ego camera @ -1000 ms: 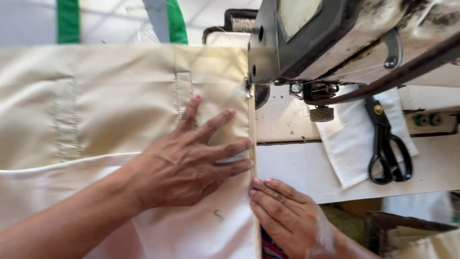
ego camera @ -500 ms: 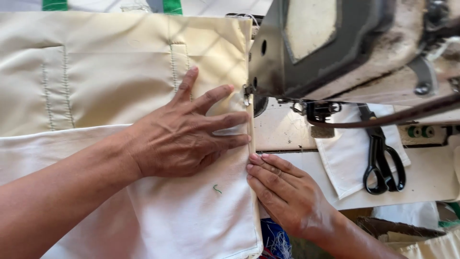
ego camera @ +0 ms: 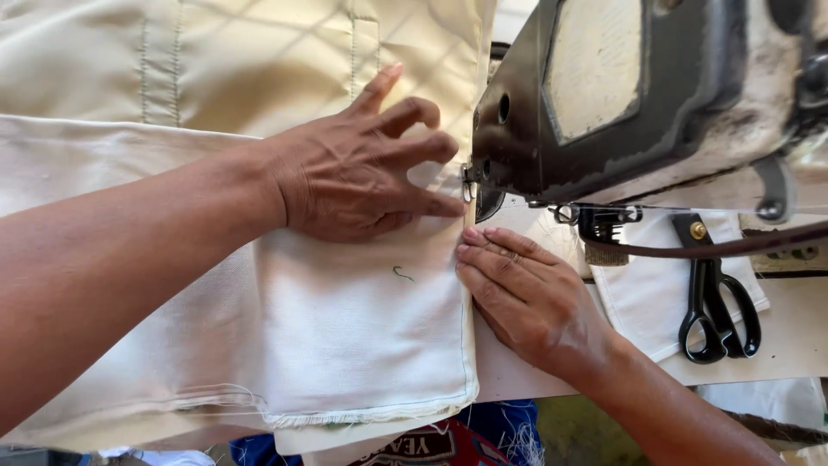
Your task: Sewing and assembling a fabric bag using an industrial sewing machine, including folding edges and trimming threads.
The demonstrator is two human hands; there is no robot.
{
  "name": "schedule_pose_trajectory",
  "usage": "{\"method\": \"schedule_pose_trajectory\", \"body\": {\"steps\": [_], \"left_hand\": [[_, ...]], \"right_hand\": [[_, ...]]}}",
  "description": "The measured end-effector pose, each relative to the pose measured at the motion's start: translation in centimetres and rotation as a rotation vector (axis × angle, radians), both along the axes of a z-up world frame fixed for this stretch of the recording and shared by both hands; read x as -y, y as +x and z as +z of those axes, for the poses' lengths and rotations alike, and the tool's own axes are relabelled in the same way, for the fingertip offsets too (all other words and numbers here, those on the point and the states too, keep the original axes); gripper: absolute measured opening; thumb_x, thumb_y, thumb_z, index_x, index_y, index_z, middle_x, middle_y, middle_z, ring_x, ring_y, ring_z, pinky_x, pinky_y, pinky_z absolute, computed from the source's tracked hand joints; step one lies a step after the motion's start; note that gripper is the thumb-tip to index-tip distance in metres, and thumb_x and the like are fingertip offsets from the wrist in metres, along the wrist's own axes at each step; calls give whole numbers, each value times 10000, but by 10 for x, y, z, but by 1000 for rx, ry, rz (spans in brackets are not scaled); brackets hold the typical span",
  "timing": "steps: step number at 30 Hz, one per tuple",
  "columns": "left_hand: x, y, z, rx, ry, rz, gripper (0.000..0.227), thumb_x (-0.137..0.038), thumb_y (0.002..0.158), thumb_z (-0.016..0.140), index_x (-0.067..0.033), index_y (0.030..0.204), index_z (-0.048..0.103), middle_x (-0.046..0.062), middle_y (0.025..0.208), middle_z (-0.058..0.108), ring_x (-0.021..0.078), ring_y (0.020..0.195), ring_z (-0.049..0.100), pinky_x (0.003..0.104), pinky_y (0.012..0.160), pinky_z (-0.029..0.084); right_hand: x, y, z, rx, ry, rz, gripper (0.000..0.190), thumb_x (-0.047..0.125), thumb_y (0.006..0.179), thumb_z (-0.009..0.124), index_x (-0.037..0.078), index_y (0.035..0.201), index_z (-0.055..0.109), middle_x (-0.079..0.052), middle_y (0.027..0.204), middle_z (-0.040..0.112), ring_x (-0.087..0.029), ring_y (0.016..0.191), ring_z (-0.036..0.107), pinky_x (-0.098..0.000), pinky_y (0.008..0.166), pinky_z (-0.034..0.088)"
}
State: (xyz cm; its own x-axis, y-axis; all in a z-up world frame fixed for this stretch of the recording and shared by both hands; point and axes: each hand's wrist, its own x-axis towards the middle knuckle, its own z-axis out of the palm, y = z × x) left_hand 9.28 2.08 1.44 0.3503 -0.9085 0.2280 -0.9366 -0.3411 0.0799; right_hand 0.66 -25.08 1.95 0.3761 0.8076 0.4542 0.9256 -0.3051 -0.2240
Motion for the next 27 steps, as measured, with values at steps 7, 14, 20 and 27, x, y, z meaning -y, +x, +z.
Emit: {"method": "schedule_pose_trajectory", "body": {"steps": [7, 14, 20, 27], "left_hand": [[19, -40, 18, -34, 236, 161, 367, -319, 1000, 470, -339, 1350, 579, 99, 1171, 572, 335, 1108, 515, 673, 1123, 270], [13, -76, -1, 22, -162, 305, 322, -385, 1022, 525, -276, 1310, 622, 166, 1300, 533, 393, 1204, 516, 678, 1060, 351], [13, -73, 4, 60, -139, 236, 241, -366, 1027, 552, -237, 1227, 591, 60, 1233, 526, 330, 1236, 531, 730, 1004, 376], [10, -66, 9, 6, -199, 246, 172, -312, 1019, 559, -238, 1161, 623, 28, 1235, 560, 338, 1253, 535, 753, 1030, 314]], "right_hand": [[2, -2, 0, -7, 14, 6, 188, 2, 974, 662, -80, 1138, 704, -248, 1226, 711, -362, 1182, 707, -478, 1083, 534], [-3, -3, 4, 18, 16, 0, 143, 12, 961, 690, -75, 1072, 714, -253, 1191, 723, -367, 1167, 715, -477, 1065, 540], [-1, -1, 7, 59, -27, -34, 182, 47, 988, 639, -30, 1118, 740, -171, 1214, 738, -312, 1190, 703, -454, 1063, 493], [-2, 5, 8, 19, -25, -69, 177, 97, 989, 629, -7, 1098, 722, -127, 1200, 734, -291, 1052, 691, -435, 940, 476]]}}
